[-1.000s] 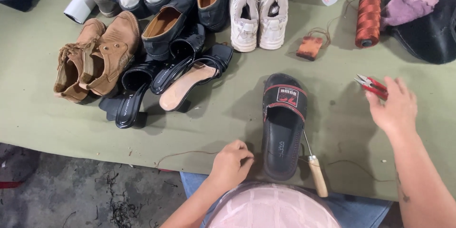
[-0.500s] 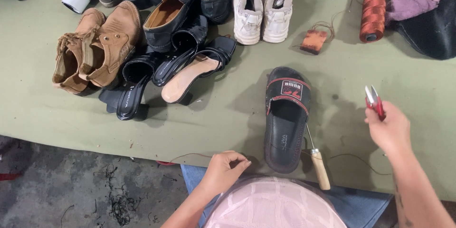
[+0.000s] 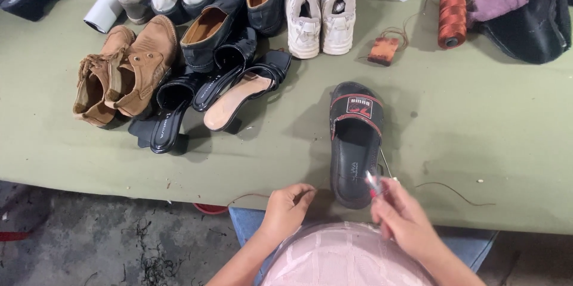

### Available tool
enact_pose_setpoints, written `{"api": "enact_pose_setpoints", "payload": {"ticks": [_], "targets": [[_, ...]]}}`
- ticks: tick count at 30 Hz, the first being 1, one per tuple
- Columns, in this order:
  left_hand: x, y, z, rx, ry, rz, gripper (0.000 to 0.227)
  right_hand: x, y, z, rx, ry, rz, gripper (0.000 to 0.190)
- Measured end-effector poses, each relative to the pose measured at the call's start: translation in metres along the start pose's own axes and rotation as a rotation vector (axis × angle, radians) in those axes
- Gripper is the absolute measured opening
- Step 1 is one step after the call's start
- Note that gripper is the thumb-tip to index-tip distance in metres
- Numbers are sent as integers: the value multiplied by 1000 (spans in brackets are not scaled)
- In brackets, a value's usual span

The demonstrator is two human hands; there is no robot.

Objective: Hand-stitching the upper of a black sandal to the sole using a stitching awl and thread.

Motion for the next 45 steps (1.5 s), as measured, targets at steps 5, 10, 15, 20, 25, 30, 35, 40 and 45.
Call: {"api": "enact_pose_setpoints", "payload": {"ticks": [5,10,15,20,25,30,35,40,45], "targets": [[-22,-14,7,-100,-28,-306,21,-48,-23,-12,-280,-159,191,34],[-23,-15,9,6,-25,-405,22,-60,-35,-2,-286,-227,-304,33],[-30,-25,-2,112,-135,-684,26,-61,-23,5,-305,-250,-544,36],[-32,-17,-13,107,-194,-726,30,-69,-22,7,-312,-290,-754,36],[-42,-28,-11,113,-248,-925,35,-71,-18,7,-274,-275,-784,36],[-45,-31,-12,130,-255,-980,36,-73,-13,8,-281,-254,-840,36],[-46,-24,-15,112,-287,-1086,35,-74,-12,9,-327,-258,-896,36],[-47,-29,-14,101,-285,-1102,33,-72,-6,11,-306,-244,-929,38],[-46,-35,-11,115,-256,-1041,32,-71,-8,11,-299,-253,-907,36]]}}
Point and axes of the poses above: each hand's wrist, its own z-axis towards the middle knuckle, its own x-axis out of the back of the hand, y = z × x, the point moved 7 cm from there along z, towards the middle knuckle, and after that the axes turned 6 degrees about -y, right-handed, at the moved point
